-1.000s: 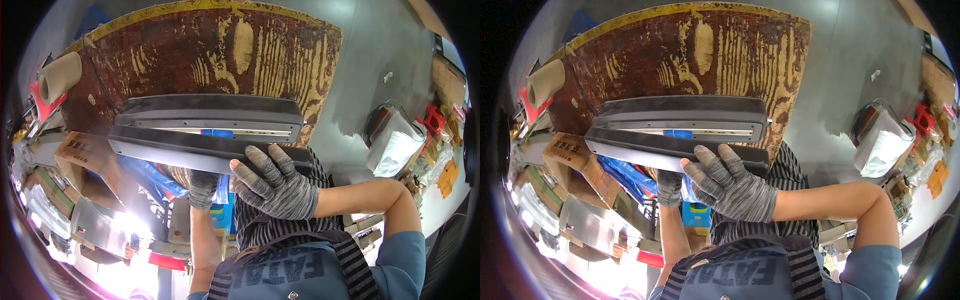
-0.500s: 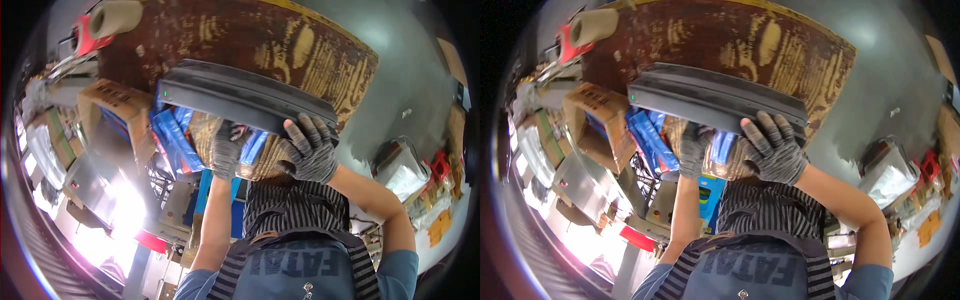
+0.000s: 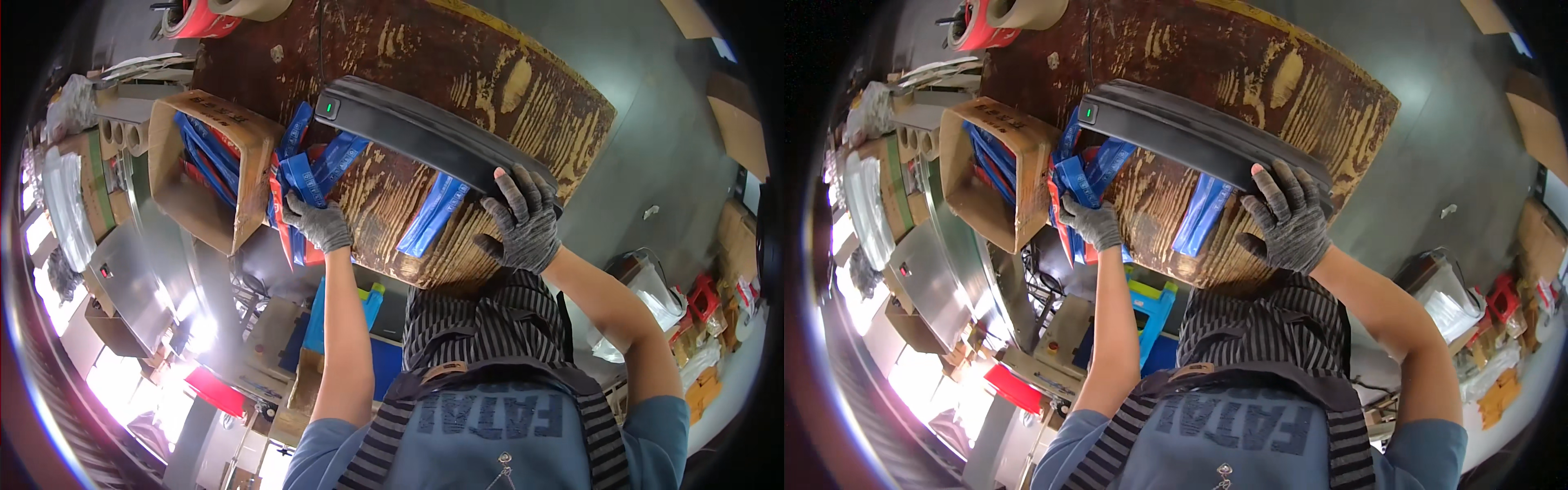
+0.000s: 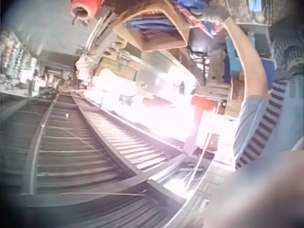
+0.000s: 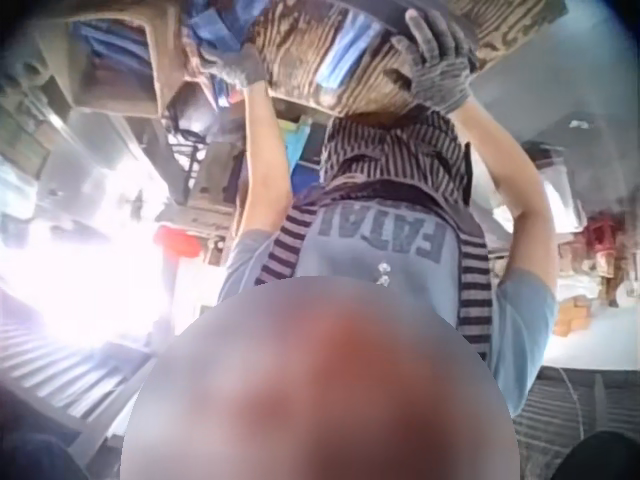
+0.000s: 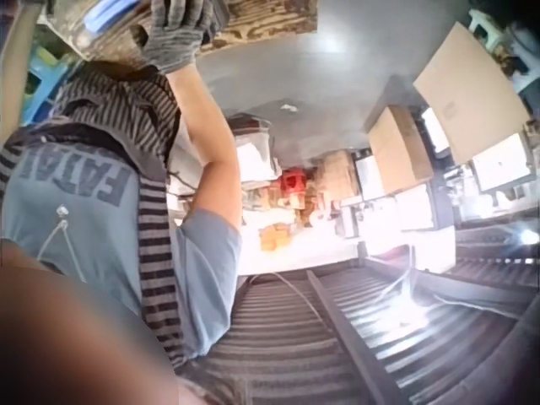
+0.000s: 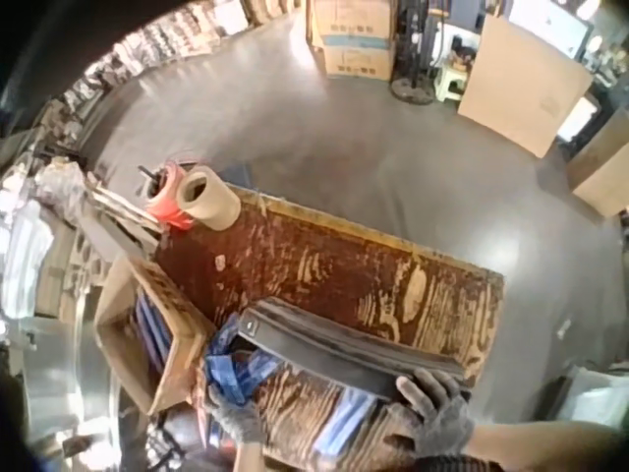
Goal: The person is sealing plastic packages using a heat sealing machine on a wooden workbench in a warehouse.
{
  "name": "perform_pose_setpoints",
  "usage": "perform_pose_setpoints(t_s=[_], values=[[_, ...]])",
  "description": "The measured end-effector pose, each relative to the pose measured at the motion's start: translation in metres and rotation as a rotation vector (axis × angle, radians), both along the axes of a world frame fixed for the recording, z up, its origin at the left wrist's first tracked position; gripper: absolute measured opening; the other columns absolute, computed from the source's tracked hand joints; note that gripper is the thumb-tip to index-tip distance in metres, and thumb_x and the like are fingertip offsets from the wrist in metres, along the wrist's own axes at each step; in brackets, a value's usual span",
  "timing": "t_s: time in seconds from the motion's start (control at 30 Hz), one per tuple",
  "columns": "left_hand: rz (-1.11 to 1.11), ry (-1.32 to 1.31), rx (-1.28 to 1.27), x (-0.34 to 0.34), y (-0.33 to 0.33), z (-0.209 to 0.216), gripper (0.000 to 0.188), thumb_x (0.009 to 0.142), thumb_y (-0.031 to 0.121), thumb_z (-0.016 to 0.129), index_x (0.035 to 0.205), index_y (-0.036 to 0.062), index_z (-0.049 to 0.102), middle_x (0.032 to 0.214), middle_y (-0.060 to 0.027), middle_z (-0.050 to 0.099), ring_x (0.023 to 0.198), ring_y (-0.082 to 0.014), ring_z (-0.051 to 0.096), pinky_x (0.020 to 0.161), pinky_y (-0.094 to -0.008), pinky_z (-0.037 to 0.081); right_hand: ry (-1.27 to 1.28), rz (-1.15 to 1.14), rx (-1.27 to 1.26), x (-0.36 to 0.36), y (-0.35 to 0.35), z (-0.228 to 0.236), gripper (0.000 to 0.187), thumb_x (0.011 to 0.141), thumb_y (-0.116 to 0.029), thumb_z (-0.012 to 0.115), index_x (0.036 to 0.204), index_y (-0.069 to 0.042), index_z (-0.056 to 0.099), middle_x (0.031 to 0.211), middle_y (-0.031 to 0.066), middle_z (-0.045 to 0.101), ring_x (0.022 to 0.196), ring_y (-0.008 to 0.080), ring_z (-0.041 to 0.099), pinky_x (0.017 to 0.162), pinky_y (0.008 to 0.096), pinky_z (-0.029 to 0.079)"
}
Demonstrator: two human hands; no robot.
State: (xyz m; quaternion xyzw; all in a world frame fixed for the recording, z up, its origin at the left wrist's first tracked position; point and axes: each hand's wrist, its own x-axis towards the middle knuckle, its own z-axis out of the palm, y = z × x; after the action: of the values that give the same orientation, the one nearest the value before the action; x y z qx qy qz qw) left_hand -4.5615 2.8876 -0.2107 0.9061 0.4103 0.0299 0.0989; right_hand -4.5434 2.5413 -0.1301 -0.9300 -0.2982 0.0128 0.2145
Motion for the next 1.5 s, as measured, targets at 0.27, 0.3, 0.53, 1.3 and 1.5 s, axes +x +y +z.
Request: perform_pose_setpoints(t_s=[0.27, 0.3, 0.53, 1.3, 1.5], values=[[-0.668, -0.311, -0.255, -0.064, -0.088, 0.065, 0.079, 0.074, 0.016, 0.077, 0.137, -0.0083, 0.033, 0.131, -0.0276, 0.046, 0.122, -0.0432, 0.046, 0.106, -0.0469, 0.037, 0.047, 0.017, 0.030, 0.003, -0.006, 0.007, 0.057, 0.089, -0.063, 0.043, 0.112, -0.012, 0.055, 0.147, 0.0172, 0.036, 0.128, 0.0410, 0.041, 0.101, 0.0556, 0.033], [-0.663, -0.288, -0.185, -0.076, -0.104, 0.069, 0.080, 0.072, 0.014, 0.076, 0.136, -0.0071, 0.034, 0.129, -0.0271, 0.047, 0.118, -0.0440, 0.048, 0.104, -0.0490, 0.037, 0.052, 0.021, 0.075, 0.002, -0.004, 0.005, 0.059, 0.088, -0.065, 0.044, 0.113, -0.013, 0.055, 0.146, 0.0173, 0.037, 0.127, 0.0414, 0.042, 0.101, 0.0557, 0.033], [-0.586, -0.385, -0.451, -0.078, -0.184, 0.043, 0.061, 0.071, 0.005, 0.074, 0.123, 0.0001, 0.043, 0.106, -0.0192, 0.049, 0.098, -0.0378, 0.050, 0.085, -0.0469, 0.043, 0.087, 0.062, 0.184, 0.005, -0.012, 0.002, 0.075, 0.086, -0.067, 0.047, 0.141, -0.017, 0.031, 0.147, 0.0223, 0.034, 0.129, 0.0478, 0.037, 0.104, 0.0597, 0.028], [-0.255, -0.122, -1.467, -0.002, -0.177, 0.084, 0.009, 0.086, 0.003, 0.064, 0.094, 0.0003, 0.063, 0.088, -0.0042, 0.062, 0.082, -0.0136, 0.057, 0.078, -0.0283, 0.047, -0.097, 0.018, 0.128, 0.007, 0.004, 0.002, 0.017, 0.079, -0.011, 0.062, 0.091, -0.001, 0.057, 0.138, 0.0159, 0.046, 0.122, 0.0425, 0.046, 0.095, 0.0541, 0.038], [-0.145, -0.229, -1.500, -0.012, -0.180, 0.073, 0.008, 0.085, 0.001, 0.066, 0.093, 0.0012, 0.064, 0.091, -0.0022, 0.064, 0.088, -0.0122, 0.058, 0.081, -0.0278, 0.047, -0.122, 0.029, 0.074, 0.008, 0.004, 0.002, 0.013, 0.087, -0.016, 0.058, 0.091, -0.004, 0.056, 0.139, 0.0184, 0.045, 0.124, 0.0421, 0.044, 0.098, 0.0535, 0.038]])
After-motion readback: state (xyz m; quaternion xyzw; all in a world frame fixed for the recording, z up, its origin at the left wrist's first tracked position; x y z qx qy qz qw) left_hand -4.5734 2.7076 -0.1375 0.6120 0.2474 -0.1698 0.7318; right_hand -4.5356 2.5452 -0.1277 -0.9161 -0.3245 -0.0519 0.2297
